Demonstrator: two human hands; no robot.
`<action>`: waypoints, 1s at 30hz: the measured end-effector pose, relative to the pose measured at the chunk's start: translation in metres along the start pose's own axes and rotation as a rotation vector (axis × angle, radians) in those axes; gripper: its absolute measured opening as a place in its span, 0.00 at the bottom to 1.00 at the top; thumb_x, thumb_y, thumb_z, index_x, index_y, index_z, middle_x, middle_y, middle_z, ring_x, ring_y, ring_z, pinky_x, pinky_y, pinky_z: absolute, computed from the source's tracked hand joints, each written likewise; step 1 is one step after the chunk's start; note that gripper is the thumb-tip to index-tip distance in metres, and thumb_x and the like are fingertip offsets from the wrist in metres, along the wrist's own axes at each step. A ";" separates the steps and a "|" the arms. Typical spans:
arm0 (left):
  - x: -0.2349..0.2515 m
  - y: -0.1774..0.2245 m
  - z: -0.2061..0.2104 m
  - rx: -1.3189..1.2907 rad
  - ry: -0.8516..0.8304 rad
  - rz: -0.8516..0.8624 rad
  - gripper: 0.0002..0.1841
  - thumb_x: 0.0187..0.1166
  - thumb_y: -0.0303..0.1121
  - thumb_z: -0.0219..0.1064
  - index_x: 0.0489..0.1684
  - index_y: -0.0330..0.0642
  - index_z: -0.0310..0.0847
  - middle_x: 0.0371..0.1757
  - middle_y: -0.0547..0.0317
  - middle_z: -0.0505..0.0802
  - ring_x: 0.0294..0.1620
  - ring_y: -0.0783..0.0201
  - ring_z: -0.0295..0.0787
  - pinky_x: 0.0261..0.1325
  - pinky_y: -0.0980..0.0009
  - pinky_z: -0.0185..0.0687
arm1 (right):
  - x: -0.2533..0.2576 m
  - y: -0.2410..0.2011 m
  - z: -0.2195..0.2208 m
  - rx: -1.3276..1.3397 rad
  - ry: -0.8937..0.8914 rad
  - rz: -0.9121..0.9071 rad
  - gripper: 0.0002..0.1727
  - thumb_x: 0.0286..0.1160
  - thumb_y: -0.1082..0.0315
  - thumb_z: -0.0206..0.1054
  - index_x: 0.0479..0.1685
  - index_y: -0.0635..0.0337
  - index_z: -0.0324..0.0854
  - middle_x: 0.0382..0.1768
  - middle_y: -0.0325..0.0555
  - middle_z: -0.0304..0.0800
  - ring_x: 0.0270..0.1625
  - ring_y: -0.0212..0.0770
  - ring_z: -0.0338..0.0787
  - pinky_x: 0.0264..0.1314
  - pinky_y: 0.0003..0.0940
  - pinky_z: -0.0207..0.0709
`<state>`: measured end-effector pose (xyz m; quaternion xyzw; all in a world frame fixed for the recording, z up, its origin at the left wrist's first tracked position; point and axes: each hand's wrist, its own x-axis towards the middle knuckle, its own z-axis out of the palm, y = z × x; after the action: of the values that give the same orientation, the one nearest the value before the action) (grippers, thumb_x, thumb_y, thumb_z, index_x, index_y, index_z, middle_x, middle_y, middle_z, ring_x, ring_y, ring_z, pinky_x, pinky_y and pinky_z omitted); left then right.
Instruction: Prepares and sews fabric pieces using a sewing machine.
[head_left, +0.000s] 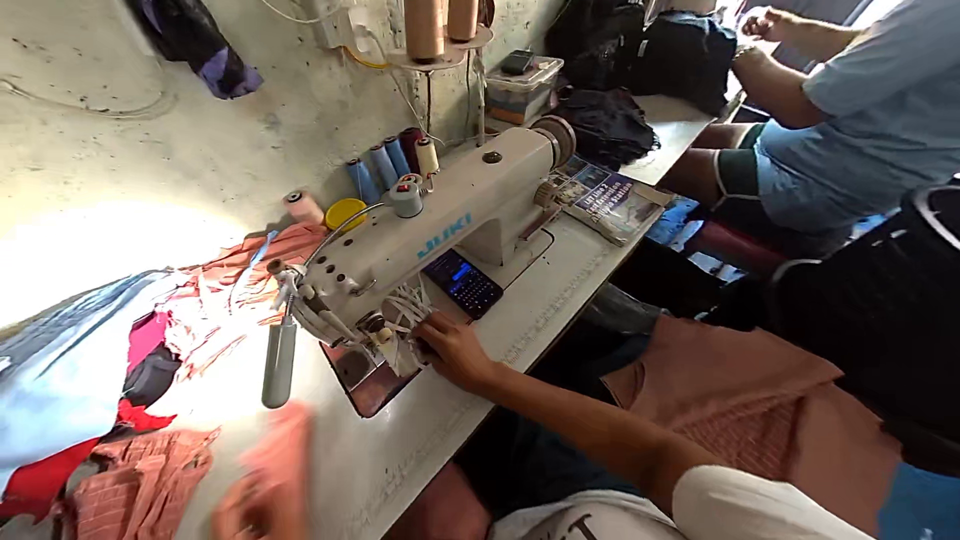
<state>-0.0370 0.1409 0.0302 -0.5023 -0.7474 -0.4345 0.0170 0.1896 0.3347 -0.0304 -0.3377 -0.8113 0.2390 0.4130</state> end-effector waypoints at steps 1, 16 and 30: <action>-0.016 0.017 0.035 -0.087 -0.082 -0.043 0.20 0.82 0.27 0.62 0.62 0.13 0.74 0.54 0.29 0.88 0.52 0.58 0.88 0.58 0.65 0.84 | -0.006 -0.011 -0.001 0.114 -0.082 0.051 0.12 0.76 0.73 0.67 0.51 0.70 0.89 0.47 0.60 0.94 0.50 0.56 0.95 0.54 0.52 0.87; -0.013 0.057 0.085 -0.435 -0.458 -0.173 0.53 0.71 0.50 0.72 0.92 0.28 0.45 0.87 0.39 0.68 0.79 0.63 0.73 0.72 0.66 0.76 | -0.029 -0.026 -0.049 1.142 -0.445 0.331 0.12 0.81 0.73 0.57 0.56 0.63 0.83 0.35 0.29 0.86 0.24 0.15 0.73 0.22 0.14 0.63; -0.019 0.094 0.050 -0.632 -0.272 0.051 0.08 0.80 0.34 0.70 0.51 0.55 0.93 0.50 0.88 0.96 0.53 0.87 0.91 0.59 0.82 0.87 | -0.048 -0.001 -0.144 0.634 -0.013 0.221 0.08 0.77 0.75 0.66 0.48 0.69 0.86 0.39 0.36 0.91 0.33 0.15 0.82 0.38 0.13 0.76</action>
<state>0.0648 0.1715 0.0501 -0.5547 -0.5586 -0.5730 -0.2281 0.3292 0.3144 0.0241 -0.2768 -0.6576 0.5250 0.4640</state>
